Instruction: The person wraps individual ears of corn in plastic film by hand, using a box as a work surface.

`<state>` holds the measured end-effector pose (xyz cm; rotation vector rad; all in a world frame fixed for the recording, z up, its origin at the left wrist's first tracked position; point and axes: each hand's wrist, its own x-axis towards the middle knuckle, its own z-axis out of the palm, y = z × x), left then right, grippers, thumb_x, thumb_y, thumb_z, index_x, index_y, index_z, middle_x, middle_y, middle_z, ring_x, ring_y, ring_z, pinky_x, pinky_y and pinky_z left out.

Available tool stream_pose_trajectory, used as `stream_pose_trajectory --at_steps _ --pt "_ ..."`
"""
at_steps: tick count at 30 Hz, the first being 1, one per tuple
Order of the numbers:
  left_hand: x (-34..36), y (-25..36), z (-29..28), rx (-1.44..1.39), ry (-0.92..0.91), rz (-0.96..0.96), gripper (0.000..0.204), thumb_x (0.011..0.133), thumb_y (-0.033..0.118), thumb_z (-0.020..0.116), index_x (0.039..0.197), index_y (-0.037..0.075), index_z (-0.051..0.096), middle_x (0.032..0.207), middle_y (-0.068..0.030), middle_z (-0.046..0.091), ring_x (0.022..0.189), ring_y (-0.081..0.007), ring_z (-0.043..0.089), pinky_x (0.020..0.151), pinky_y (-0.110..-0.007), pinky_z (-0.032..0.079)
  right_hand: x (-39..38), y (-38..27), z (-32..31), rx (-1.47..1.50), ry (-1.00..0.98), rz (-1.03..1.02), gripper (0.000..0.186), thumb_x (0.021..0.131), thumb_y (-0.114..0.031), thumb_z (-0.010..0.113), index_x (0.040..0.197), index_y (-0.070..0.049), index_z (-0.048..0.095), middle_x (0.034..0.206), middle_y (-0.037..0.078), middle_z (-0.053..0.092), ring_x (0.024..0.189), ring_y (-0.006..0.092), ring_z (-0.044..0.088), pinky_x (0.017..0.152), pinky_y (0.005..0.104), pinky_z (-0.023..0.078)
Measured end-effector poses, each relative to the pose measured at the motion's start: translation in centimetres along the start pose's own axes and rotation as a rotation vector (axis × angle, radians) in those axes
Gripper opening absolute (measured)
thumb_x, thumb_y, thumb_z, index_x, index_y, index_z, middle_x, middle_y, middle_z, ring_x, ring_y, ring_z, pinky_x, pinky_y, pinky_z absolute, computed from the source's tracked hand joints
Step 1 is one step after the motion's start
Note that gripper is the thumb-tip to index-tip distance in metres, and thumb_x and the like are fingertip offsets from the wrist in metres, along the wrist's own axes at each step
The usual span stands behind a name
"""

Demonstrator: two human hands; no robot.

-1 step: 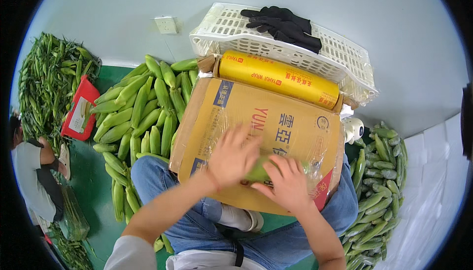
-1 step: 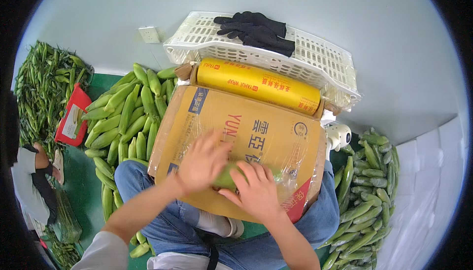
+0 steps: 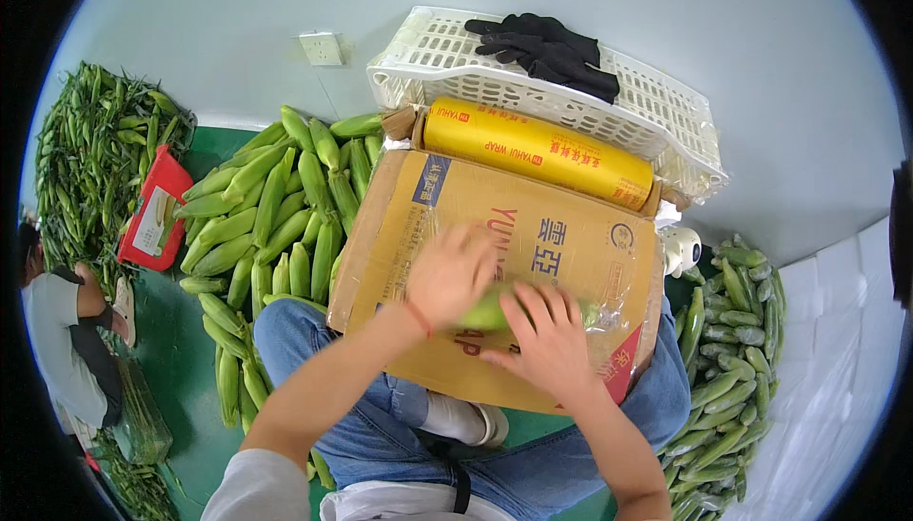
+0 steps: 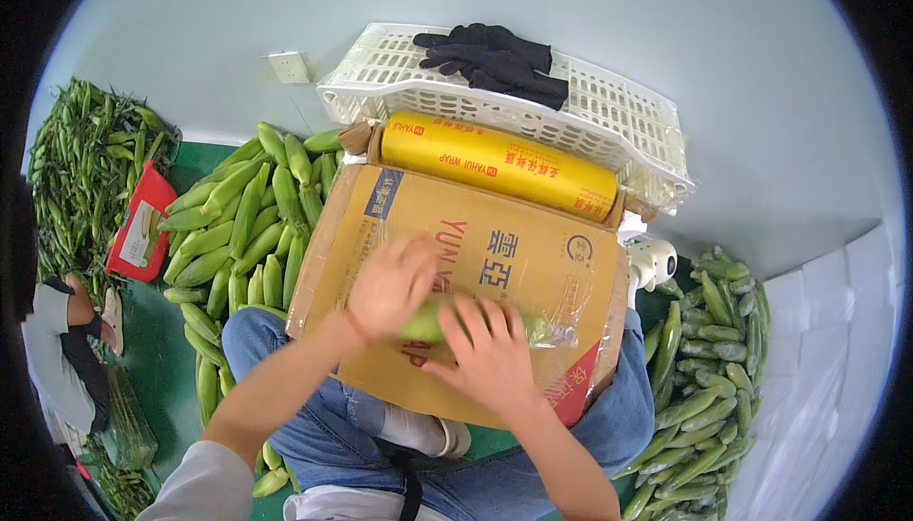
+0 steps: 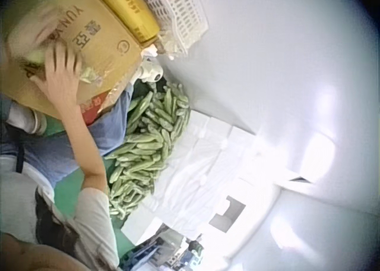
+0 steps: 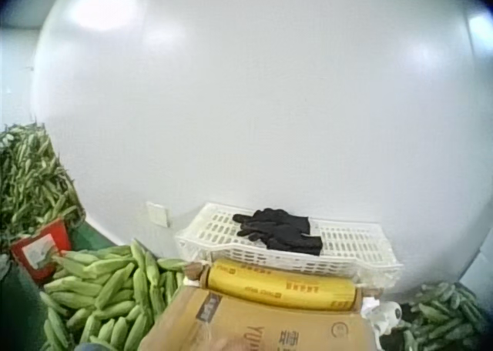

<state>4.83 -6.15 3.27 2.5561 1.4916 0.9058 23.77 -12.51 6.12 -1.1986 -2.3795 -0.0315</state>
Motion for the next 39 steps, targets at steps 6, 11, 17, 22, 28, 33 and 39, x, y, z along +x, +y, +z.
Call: stream_pose_trajectory --at_steps 6,11,17,22,28,33,39 --pt "-2.2 3.7 -3.5 -0.114 -0.343 0.055 0.017 0.085 0.023 0.062 0.086 0.006 0.062 0.076 -0.0115 0.065 0.061 -0.0313 0.063 0.054 -0.041 0.051 -1.8 0.6 1.2 -0.173 -0.247 -0.033 0.073 0.052 -0.049 0.079 0.108 -0.008 0.056 0.09 0.004 0.056 0.083 0.0207 0.059 0.066 0.0342 0.048" --pt "-6.6 3.5 -2.5 -0.184 -0.394 0.112 0.047 0.08 0.02 0.065 0.119 -0.004 0.055 0.121 -0.0211 0.056 0.11 -0.0321 0.058 0.09 -0.039 0.05 -2.9 -0.4 0.6 -0.015 -0.29 0.036 0.072 0.056 -0.051 0.078 0.109 -0.008 0.055 0.093 0.006 0.056 0.084 0.0208 0.059 0.068 0.0323 0.048" --pt "7.2 -3.4 4.5 0.097 -0.601 0.164 0.064 0.083 0.018 0.064 0.133 -0.013 0.038 0.14 -0.0329 0.035 0.125 -0.0389 0.047 0.1 -0.039 0.045 2.9 3.8 2.2 -0.216 -0.078 -0.148 0.063 0.067 -0.049 0.074 0.11 -0.006 0.055 0.098 0.006 0.06 0.087 0.0245 0.06 0.071 0.0349 0.05" --pt "8.8 -1.5 5.5 0.266 -0.818 0.188 0.078 0.078 0.024 0.073 0.132 -0.018 0.034 0.138 -0.0393 0.032 0.124 -0.0407 0.047 0.1 -0.038 0.045 3.0 3.0 1.4 0.079 -0.405 0.063 0.063 0.068 -0.047 0.074 0.111 -0.005 0.056 0.089 0.012 0.064 0.079 0.0276 0.065 0.064 0.0397 0.054" --pt "8.3 -2.5 2.3 -0.018 -0.748 0.135 0.064 0.081 0.031 0.07 0.132 0.0 0.047 0.138 -0.0222 0.044 0.121 -0.0369 0.051 0.099 -0.039 0.045 -5.8 -6.8 -2.9 0.515 -1.013 0.079 0.065 0.08 -0.055 0.064 0.122 -0.009 0.049 0.095 0.018 0.065 0.083 0.0336 0.067 0.068 0.0418 0.055" --pt "-2.5 3.2 -2.7 -0.727 -0.36 0.219 0.055 0.085 0.039 0.066 0.129 0.008 0.056 0.138 -0.018 0.047 0.127 -0.0373 0.045 0.103 -0.043 0.041 -12.1 -7.2 -3.2 1.524 -0.424 1.055 0.072 0.085 -0.064 0.05 0.126 -0.005 0.048 0.093 0.017 0.064 0.073 0.0292 0.065 0.062 0.039 0.054" --pt "-5.9 9.7 -4.7 -2.016 0.072 -0.551 0.051 0.088 0.017 0.062 0.136 0.016 0.044 0.119 -0.0195 0.054 0.113 -0.0333 0.054 0.091 -0.048 0.047 -10.8 -11.5 -0.4 3.107 -0.418 0.642 0.081 0.085 -0.077 0.029 0.119 -0.006 0.05 0.075 0.015 0.054 0.052 0.0232 0.054 0.043 0.0325 0.046"
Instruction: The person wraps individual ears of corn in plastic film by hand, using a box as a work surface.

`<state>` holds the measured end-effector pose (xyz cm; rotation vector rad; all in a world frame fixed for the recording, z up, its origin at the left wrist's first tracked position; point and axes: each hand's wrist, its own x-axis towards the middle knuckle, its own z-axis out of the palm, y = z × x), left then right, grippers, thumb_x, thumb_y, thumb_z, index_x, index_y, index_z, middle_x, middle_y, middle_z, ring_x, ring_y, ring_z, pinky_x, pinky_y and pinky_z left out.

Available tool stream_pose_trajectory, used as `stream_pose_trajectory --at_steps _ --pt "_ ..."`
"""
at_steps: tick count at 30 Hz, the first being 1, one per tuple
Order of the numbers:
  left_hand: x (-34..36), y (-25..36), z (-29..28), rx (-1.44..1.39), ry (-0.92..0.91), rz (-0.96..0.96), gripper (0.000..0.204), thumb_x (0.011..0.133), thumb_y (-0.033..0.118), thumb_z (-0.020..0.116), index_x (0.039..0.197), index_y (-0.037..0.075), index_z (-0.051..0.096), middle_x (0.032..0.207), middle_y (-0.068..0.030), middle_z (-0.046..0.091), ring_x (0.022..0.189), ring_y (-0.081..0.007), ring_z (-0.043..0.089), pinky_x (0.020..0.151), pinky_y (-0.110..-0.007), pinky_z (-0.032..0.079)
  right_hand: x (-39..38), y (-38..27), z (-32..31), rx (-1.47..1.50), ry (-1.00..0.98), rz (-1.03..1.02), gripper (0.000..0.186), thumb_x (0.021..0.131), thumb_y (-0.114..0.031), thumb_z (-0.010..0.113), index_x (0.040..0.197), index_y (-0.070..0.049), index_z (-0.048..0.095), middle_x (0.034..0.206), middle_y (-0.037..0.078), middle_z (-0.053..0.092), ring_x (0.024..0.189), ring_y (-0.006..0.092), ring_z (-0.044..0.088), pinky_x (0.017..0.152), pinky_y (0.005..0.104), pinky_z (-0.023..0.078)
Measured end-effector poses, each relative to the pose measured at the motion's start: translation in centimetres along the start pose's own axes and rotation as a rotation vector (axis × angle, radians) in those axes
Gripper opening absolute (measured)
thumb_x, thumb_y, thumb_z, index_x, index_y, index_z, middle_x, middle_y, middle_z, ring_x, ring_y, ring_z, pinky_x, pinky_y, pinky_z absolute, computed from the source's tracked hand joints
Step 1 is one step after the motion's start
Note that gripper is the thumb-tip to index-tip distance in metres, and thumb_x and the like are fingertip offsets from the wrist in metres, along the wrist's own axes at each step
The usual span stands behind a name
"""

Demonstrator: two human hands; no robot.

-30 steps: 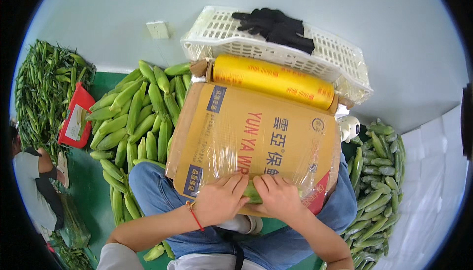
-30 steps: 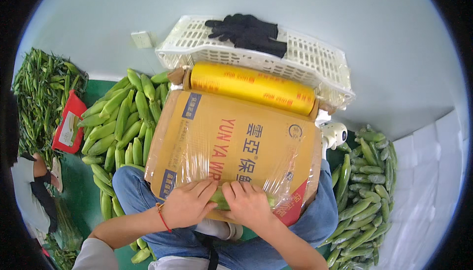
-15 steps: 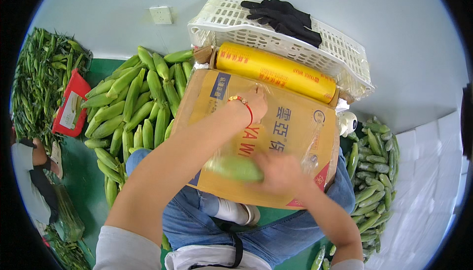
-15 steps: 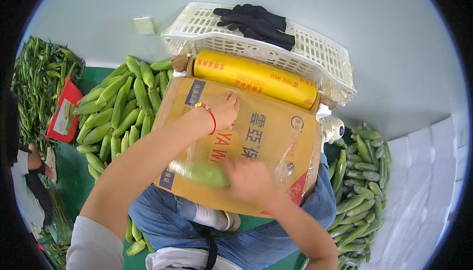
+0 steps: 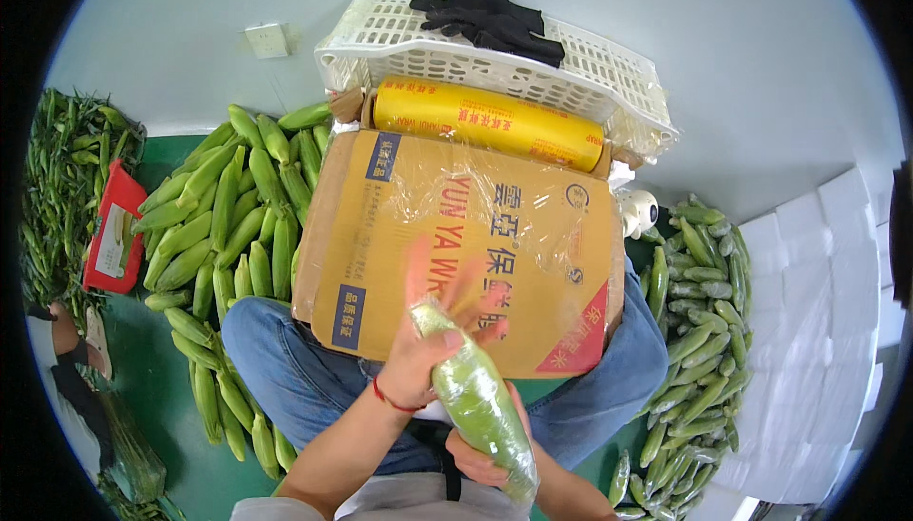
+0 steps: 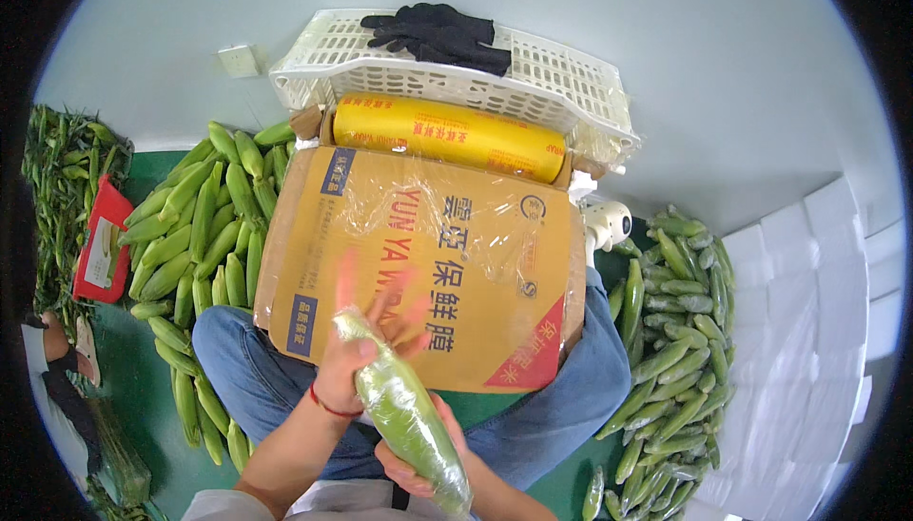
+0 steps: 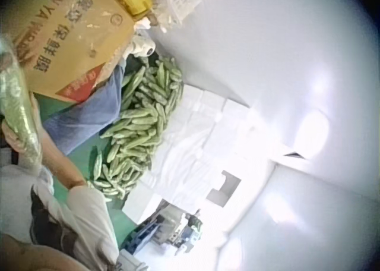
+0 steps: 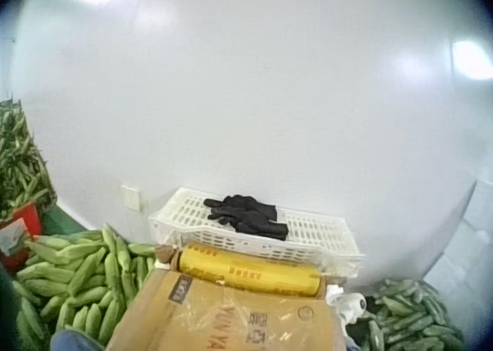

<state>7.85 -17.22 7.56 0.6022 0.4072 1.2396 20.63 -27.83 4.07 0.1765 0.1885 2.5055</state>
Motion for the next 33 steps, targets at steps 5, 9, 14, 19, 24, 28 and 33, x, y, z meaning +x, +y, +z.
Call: stream_pose_trajectory --at_steps 5,9,14,19,24,28,33 --pt "0.6 1.6 -0.9 0.194 0.144 -0.072 0.025 0.099 0.033 0.044 0.106 0.009 0.045 0.068 -0.0084 0.048 0.067 -0.023 0.057 0.064 -0.037 0.051 -0.1 0.4 1.3 -0.007 0.3 -0.01 0.071 0.091 -0.064 0.039 0.141 -0.013 0.035 0.087 0.016 0.058 0.05 0.0165 0.049 0.039 0.0256 0.04" --pt "-1.2 2.1 -3.4 0.65 0.392 0.187 0.029 0.104 0.029 0.031 0.102 0.004 0.046 0.075 -0.0107 0.054 0.069 -0.0199 0.057 0.064 -0.033 0.051 -3.5 -2.2 1.5 -0.797 1.087 -0.229 0.05 0.093 -0.036 0.059 0.129 -0.003 0.048 0.1 0.014 0.064 0.063 0.0109 0.056 0.05 0.0205 0.044" --pt "-7.2 2.3 -4.0 1.065 0.317 0.1 0.03 0.099 0.017 0.044 0.11 -0.007 0.059 0.084 -0.0103 0.062 0.071 -0.0162 0.063 0.067 -0.032 0.055 -3.8 -6.6 1.1 -1.349 1.07 -1.193 0.026 0.096 -0.023 0.056 0.097 0.001 0.065 0.086 0.008 0.063 0.07 0.0142 0.058 0.063 0.0284 0.048" --pt "-10.4 1.6 -1.4 0.766 0.138 -0.643 0.051 0.093 0.026 0.06 0.128 -0.009 0.048 0.091 -0.0158 0.066 0.065 -0.0229 0.067 0.053 -0.032 0.055 -0.6 -8.4 2.1 -0.659 0.755 -1.244 0.017 0.096 -0.02 0.055 0.101 -0.004 0.056 0.075 0.006 0.058 0.067 0.0168 0.058 0.062 0.0324 0.05" --pt "-8.9 0.9 -2.0 1.497 -0.567 0.031 0.097 0.072 0.042 0.08 0.144 0.003 0.028 0.12 -0.0248 0.053 0.104 -0.0391 0.058 0.081 -0.043 0.051 -1.6 -7.3 4.1 -0.67 0.401 -1.175 0.036 0.093 -0.028 0.061 0.121 -0.012 0.044 0.079 0.007 0.057 0.082 0.0205 0.058 0.079 0.0377 0.049" --pt "-5.4 -1.9 1.9 1.209 -0.591 -0.033 0.078 0.077 0.04 0.075 0.141 0.016 0.038 0.121 -0.0235 0.052 0.104 -0.0382 0.057 0.079 -0.045 0.05 -3.0 -3.8 3.3 -0.819 0.52 -1.083 0.076 0.082 -0.044 0.069 0.137 -0.007 0.032 0.119 0.013 0.051 0.11 0.0249 0.053 0.098 0.0407 0.041" --pt "-0.9 -5.0 8.9 1.623 -1.031 0.214 0.059 0.079 0.04 0.07 0.13 0.015 0.054 0.13 -0.0202 0.047 0.117 -0.0369 0.049 0.09 -0.046 0.043 -12.6 -1.1 3.8 -0.464 0.809 -1.298 0.083 0.074 -0.052 0.069 0.135 -0.005 0.039 0.122 0.014 0.057 0.112 0.0305 0.057 0.095 0.0445 0.046"
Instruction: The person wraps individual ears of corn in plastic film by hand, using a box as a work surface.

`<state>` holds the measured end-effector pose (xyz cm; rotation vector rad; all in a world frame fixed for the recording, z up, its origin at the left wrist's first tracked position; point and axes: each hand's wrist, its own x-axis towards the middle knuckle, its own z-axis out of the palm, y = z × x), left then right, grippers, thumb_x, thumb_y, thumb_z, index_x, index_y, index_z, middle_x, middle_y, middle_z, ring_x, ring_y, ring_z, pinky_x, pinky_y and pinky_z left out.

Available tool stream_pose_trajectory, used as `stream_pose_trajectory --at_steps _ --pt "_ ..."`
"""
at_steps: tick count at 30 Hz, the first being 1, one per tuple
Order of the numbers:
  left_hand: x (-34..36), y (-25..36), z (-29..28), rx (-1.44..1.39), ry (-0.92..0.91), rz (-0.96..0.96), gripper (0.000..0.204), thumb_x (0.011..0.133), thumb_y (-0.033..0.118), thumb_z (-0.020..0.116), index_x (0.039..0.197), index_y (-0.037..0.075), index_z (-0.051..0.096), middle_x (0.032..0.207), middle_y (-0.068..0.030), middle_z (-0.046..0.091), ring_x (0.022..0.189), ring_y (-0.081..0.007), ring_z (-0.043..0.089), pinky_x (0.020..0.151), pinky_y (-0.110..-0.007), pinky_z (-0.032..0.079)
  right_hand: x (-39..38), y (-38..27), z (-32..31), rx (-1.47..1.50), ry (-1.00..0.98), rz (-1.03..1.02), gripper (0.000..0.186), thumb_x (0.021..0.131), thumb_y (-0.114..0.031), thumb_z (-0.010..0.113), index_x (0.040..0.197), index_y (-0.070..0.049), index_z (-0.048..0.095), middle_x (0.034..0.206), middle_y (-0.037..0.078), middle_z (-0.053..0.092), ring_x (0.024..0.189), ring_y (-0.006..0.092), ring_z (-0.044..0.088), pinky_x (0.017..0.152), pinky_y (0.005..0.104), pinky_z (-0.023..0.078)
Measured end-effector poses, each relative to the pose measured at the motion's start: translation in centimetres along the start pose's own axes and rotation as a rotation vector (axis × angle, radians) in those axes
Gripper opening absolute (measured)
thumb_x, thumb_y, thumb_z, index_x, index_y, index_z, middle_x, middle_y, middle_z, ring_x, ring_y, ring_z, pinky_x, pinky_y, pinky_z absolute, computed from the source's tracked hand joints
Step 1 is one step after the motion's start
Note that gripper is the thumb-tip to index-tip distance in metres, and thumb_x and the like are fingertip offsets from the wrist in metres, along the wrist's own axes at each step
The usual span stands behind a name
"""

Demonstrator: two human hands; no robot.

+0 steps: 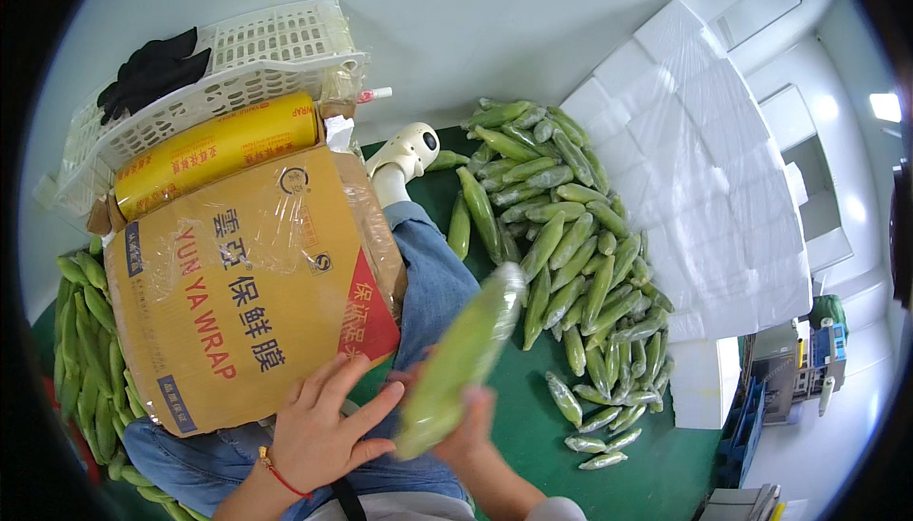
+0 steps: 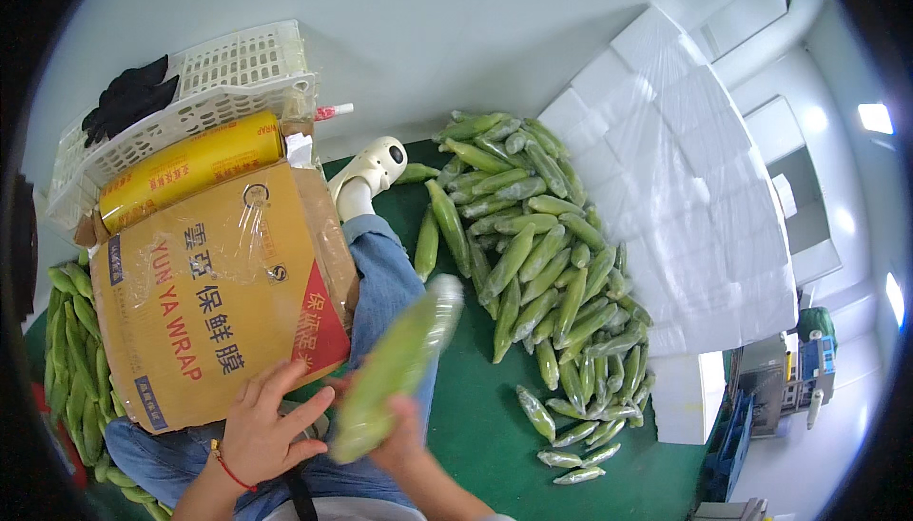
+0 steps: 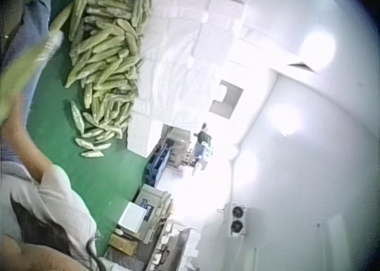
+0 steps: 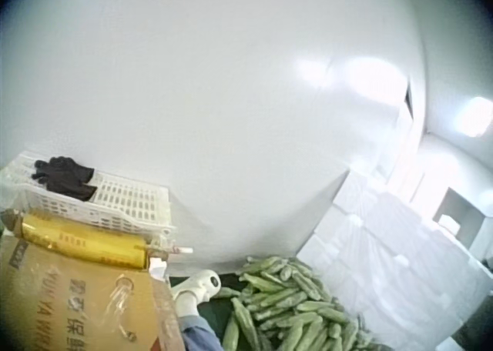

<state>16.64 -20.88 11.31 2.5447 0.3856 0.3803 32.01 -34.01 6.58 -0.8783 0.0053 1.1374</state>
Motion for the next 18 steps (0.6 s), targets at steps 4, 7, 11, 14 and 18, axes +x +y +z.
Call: stream_pose_trajectory --at_steps 4,7,11,14,18 --pt "-3.2 -3.2 1.2 -0.061 0.156 -0.29 0.052 0.078 0.022 0.071 0.128 0.012 0.056 0.134 -0.0201 0.044 0.122 -0.0386 0.044 0.099 -0.049 0.036 4.0 -12.0 -11.4 0.596 0.146 -0.124 0.058 0.081 -0.044 0.067 0.117 -0.002 0.051 0.103 0.011 0.06 0.086 0.0227 0.062 0.074 0.0349 0.056" --pt "-6.3 -6.5 0.5 0.056 0.243 -0.403 0.05 0.079 0.013 0.069 0.127 0.009 0.056 0.136 -0.0203 0.043 0.124 -0.0398 0.043 0.101 -0.049 0.035 7.9 -22.5 -23.7 0.379 0.651 -0.675 0.051 0.087 -0.041 0.063 0.12 -0.004 0.049 0.103 0.012 0.061 0.084 0.0236 0.062 0.069 0.0329 0.056" --pt "-11.3 -11.2 -0.5 0.359 0.333 -0.626 0.049 0.081 0.013 0.067 0.128 0.007 0.055 0.139 -0.0215 0.041 0.126 -0.0401 0.041 0.103 -0.046 0.035 14.6 -16.8 -13.7 0.034 -0.001 -0.466 0.04 0.096 -0.025 0.054 0.13 -0.007 0.048 0.099 0.005 0.064 0.079 0.0106 0.063 0.068 0.0246 0.056" --pt "-12.5 -16.2 -1.1 0.418 0.43 -0.694 0.05 0.081 0.015 0.068 0.128 0.008 0.055 0.137 -0.0211 0.043 0.124 -0.0387 0.043 0.103 -0.044 0.037 14.4 -7.5 0.8 -1.581 -0.231 -0.451 0.04 0.082 -0.02 0.071 0.118 -0.009 0.06 0.091 0.004 0.067 0.08 0.0172 0.062 0.071 0.0338 0.051" --pt "-12.3 -22.4 -3.4 0.455 0.565 -0.629 0.042 0.08 0.019 0.07 0.12 0.012 0.059 0.13 -0.0123 0.052 0.113 -0.0318 0.053 0.094 -0.042 0.044 17.3 0.6 10.4 -2.089 -0.631 -1.145 0.037 0.072 -0.021 0.074 0.107 -0.011 0.064 0.105 0.006 0.061 0.096 0.0277 0.058 0.084 0.0384 0.047"
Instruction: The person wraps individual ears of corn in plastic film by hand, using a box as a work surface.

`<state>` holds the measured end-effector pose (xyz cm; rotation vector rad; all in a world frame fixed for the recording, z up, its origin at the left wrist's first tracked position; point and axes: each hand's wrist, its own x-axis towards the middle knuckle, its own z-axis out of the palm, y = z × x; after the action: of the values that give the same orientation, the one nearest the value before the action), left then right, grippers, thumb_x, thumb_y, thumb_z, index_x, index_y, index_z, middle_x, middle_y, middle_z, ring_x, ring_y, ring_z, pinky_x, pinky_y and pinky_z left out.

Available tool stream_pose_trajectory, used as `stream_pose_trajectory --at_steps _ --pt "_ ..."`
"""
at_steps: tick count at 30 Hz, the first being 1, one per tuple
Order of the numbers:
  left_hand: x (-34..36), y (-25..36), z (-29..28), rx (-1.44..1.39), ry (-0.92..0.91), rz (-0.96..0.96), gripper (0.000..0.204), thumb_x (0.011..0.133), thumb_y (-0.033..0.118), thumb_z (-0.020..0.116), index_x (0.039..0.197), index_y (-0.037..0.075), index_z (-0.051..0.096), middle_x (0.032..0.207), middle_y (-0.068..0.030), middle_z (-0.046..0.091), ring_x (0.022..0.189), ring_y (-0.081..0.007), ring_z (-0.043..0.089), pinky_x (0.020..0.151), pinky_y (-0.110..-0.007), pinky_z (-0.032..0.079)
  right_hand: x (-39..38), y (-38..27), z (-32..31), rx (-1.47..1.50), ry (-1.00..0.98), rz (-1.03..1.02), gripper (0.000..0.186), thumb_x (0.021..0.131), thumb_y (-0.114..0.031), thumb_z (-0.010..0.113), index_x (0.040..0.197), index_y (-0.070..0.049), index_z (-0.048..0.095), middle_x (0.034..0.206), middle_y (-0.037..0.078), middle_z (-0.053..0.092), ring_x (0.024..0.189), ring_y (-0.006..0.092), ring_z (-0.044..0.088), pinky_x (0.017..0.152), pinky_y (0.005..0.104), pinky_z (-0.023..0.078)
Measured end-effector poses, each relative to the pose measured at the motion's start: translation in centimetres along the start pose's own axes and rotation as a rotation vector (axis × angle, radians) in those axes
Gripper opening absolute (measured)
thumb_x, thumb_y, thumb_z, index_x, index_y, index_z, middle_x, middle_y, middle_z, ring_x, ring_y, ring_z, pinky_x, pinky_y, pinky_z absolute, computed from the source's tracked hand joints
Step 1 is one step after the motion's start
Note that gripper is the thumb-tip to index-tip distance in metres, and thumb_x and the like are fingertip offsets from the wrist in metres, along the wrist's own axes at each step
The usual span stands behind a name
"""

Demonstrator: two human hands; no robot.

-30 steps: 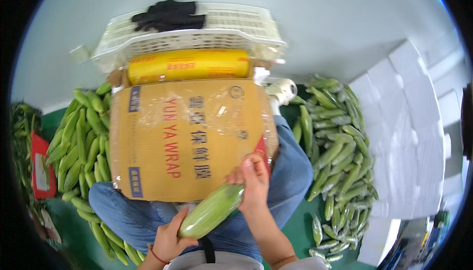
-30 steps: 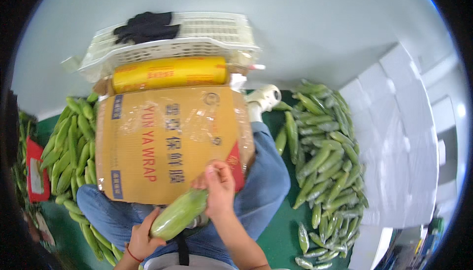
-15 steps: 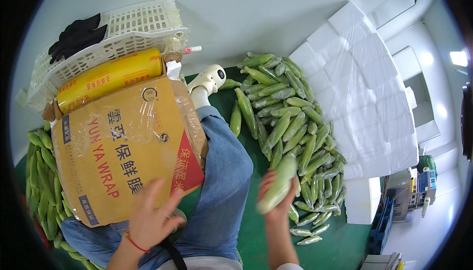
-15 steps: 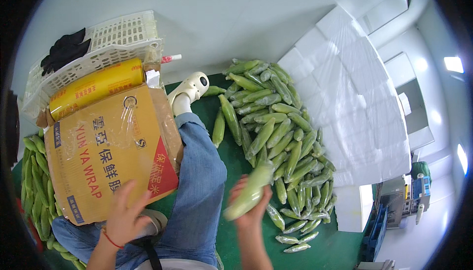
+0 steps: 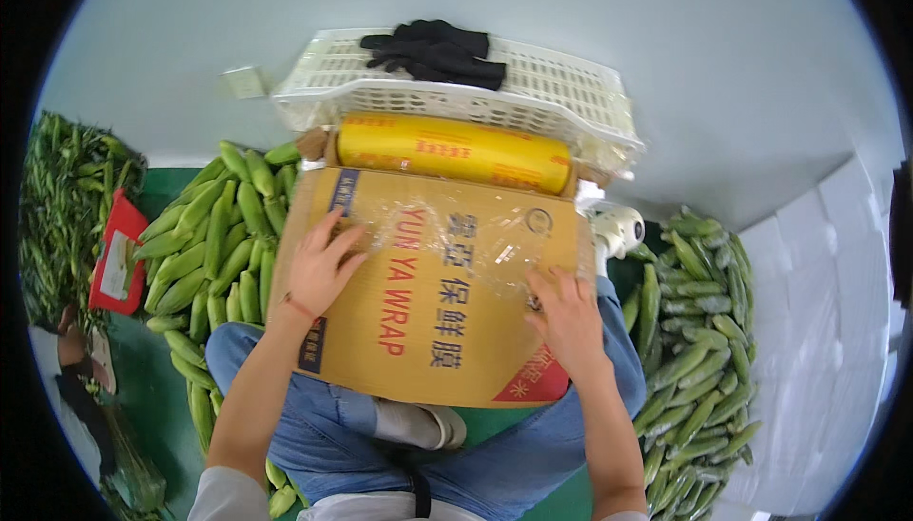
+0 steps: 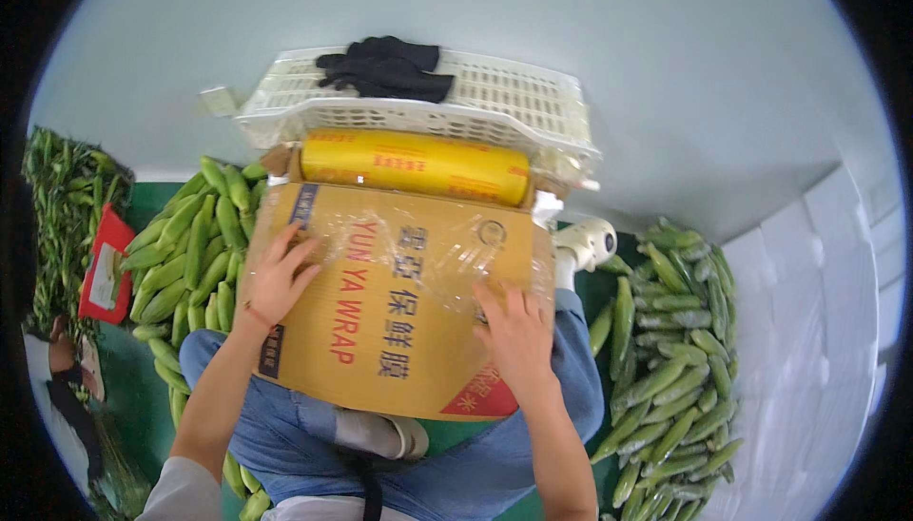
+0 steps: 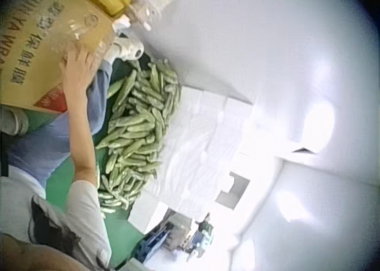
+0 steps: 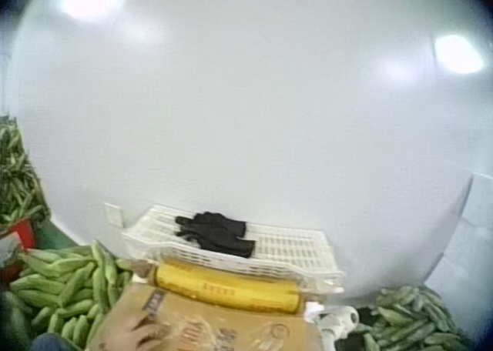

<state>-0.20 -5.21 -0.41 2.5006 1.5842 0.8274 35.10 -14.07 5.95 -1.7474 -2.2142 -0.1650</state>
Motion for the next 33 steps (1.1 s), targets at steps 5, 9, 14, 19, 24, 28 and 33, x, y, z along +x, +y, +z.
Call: stream_pose_trajectory --at_steps 5,9,14,19,24,28,33 --pt "4.6 -2.1 1.6 -0.087 0.104 0.184 0.016 0.084 0.014 0.065 0.097 0.008 0.058 0.107 -0.0094 0.063 0.093 -0.0303 0.061 0.078 -0.041 0.048 2.9 2.0 8.0 0.275 0.045 0.001 0.024 0.085 -0.021 0.064 0.105 -0.008 0.058 0.102 0.012 0.061 0.096 0.0323 0.058 0.085 0.0415 0.045" --pt "4.1 -1.4 -2.4 -0.368 0.096 -0.113 0.012 0.082 0.01 0.061 0.09 0.007 0.054 0.087 -0.0086 0.063 0.077 -0.0315 0.062 0.064 -0.04 0.05 0.6 5.3 5.9 0.627 0.154 0.34 0.016 0.096 -0.017 0.051 0.102 -0.002 0.054 0.088 0.012 0.059 0.085 0.0257 0.059 0.077 0.0374 0.047" --pt "-5.9 -2.1 -10.7 -0.04 -0.064 0.312 0.015 0.076 0.009 0.059 0.09 0.007 0.057 0.082 -0.0098 0.061 0.076 -0.0287 0.063 0.062 -0.037 0.052 -4.7 -0.9 -2.3 0.701 -0.144 0.333 0.011 0.095 -0.01 0.05 0.098 0.001 0.052 0.08 0.009 0.058 0.074 0.0167 0.056 0.071 0.0288 0.046" --pt "-17.8 -1.3 -14.3 -0.015 -0.073 0.144 0.016 0.075 0.006 0.061 0.091 0.011 0.062 0.096 -0.0056 0.067 0.087 -0.0234 0.066 0.072 -0.033 0.055 -12.9 -1.5 -0.9 0.96 -0.484 0.434 0.011 0.098 -0.011 0.048 0.093 -0.002 0.049 0.079 0.004 0.056 0.074 0.0107 0.055 0.071 0.024 0.045" --pt "-32.6 -6.6 -9.8 -0.14 0.411 -1.286 0.015 0.087 0.01 0.057 0.1 0.002 0.056 0.092 -0.018 0.063 0.084 -0.0346 0.062 0.076 -0.04 0.051 -11.8 -1.9 1.8 1.021 -0.532 0.519 0.006 0.097 -0.008 0.048 0.095 -0.002 0.048 0.077 0.005 0.059 0.068 0.0097 0.055 0.064 0.0225 0.046" --pt "-43.0 -4.3 1.2 -0.329 -0.489 -1.052 0.029 0.089 0.022 0.056 0.109 0.001 0.057 0.106 -0.0226 0.062 0.097 -0.034 0.062 0.083 -0.041 0.05 -10.1 -0.6 2.0 0.973 -0.714 0.491 0.004 0.096 -0.006 0.048 0.094 -0.003 0.048 0.077 0.005 0.06 0.069 0.0094 0.056 0.064 0.0212 0.049" --pt "-41.1 -1.4 5.6 -0.42 -0.516 -1.015 0.032 0.089 0.022 0.057 0.113 0.001 0.056 0.11 -0.0213 0.062 0.102 -0.032 0.06 0.086 -0.039 0.049 -10.0 -1.4 0.5 0.702 -0.695 0.266 0.015 0.097 -0.016 0.053 0.103 -0.003 0.054 0.083 0.008 0.057 0.081 0.0183 0.057 0.075 0.0295 0.046"
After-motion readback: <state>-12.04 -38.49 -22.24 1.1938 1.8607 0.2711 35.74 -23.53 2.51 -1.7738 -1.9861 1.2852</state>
